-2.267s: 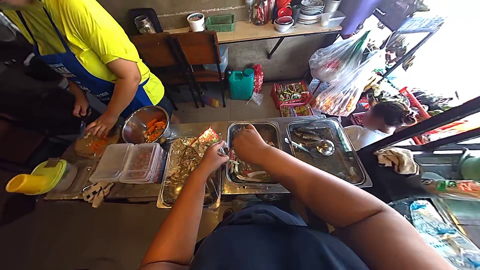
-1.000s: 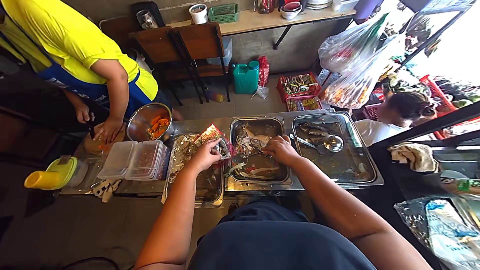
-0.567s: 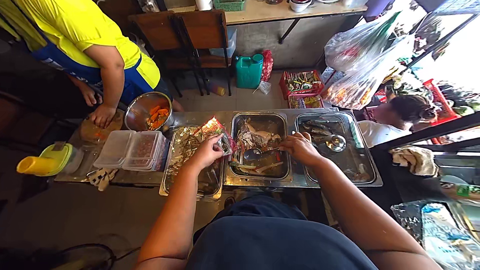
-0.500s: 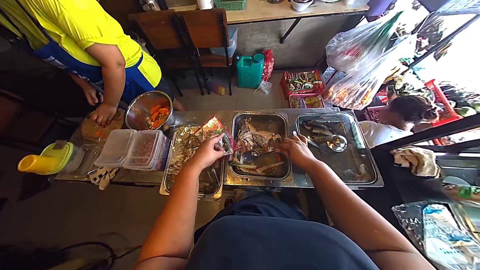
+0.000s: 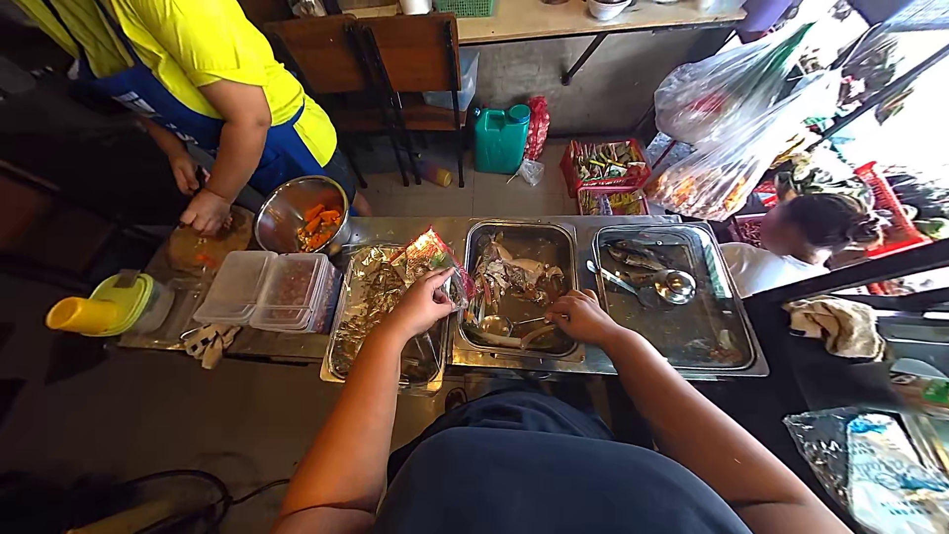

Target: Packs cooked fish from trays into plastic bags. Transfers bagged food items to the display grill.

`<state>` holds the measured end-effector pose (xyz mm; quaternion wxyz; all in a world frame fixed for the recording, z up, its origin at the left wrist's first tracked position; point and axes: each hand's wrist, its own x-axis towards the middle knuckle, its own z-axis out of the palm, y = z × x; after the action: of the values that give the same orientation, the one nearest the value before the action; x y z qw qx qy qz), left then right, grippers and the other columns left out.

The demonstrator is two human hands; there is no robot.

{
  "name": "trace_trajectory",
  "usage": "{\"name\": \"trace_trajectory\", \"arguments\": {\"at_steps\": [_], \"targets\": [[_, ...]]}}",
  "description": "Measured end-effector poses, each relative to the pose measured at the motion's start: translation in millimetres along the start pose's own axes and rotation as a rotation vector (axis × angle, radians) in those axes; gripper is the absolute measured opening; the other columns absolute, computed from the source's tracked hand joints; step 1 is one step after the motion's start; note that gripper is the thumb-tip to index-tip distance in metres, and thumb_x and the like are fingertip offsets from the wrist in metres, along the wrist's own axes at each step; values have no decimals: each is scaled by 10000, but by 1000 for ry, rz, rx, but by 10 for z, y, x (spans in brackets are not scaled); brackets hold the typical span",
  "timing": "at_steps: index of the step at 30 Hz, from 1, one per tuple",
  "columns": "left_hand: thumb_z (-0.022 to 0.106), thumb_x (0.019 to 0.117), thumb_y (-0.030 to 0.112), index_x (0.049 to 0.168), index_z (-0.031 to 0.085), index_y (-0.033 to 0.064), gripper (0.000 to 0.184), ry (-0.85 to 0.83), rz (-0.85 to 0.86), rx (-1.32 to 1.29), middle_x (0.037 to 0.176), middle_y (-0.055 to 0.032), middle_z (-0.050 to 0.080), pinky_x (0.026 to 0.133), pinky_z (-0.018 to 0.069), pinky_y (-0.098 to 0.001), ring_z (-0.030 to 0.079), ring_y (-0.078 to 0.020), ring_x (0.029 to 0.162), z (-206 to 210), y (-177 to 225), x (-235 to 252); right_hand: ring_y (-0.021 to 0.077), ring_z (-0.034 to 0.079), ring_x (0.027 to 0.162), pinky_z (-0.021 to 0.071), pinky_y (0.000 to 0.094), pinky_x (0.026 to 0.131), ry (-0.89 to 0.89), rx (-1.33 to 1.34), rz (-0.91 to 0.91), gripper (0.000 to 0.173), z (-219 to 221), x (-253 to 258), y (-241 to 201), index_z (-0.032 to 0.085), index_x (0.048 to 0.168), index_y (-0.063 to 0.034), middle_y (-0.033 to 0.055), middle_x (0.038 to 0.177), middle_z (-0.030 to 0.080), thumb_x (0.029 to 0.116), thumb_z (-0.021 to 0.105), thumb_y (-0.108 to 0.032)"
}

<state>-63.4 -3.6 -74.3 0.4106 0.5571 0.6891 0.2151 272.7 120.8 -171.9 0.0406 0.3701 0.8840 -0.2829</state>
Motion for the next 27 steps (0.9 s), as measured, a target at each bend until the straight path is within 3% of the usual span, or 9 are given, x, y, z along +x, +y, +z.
{"name": "trace_trajectory", "arguments": {"at_steps": [5,17,27], "targets": [[730,933,69,1586,379,124,743,-30,-26,13,1624,-79,359,841,565,-316,668,-146,956,-4,24,-32,294,603,1188,279,570,1138,-36,12,-7,367,-58,-12,-36,777,1105,-125,79,1149,737,1061,496,-357],[703,944,70,1596,360,138,740,-48,-15,40,1619,-92,352,865,561,-314,662,-155,994,110,50,-4,304,628,1137,285,601,1135,143,137,-7,333,-309,-298,170,789,1106,-104,103,1089,746,1055,536,-314],[645,980,99,1589,359,99,673,-115,-33,217,1633,-109,319,907,555,-302,662,-163,1052,234,201,20,279,645,1084,316,594,1114,197,124,-39,326,-651,-406,-108,797,1063,-107,89,1026,748,1058,543,-312]]}}
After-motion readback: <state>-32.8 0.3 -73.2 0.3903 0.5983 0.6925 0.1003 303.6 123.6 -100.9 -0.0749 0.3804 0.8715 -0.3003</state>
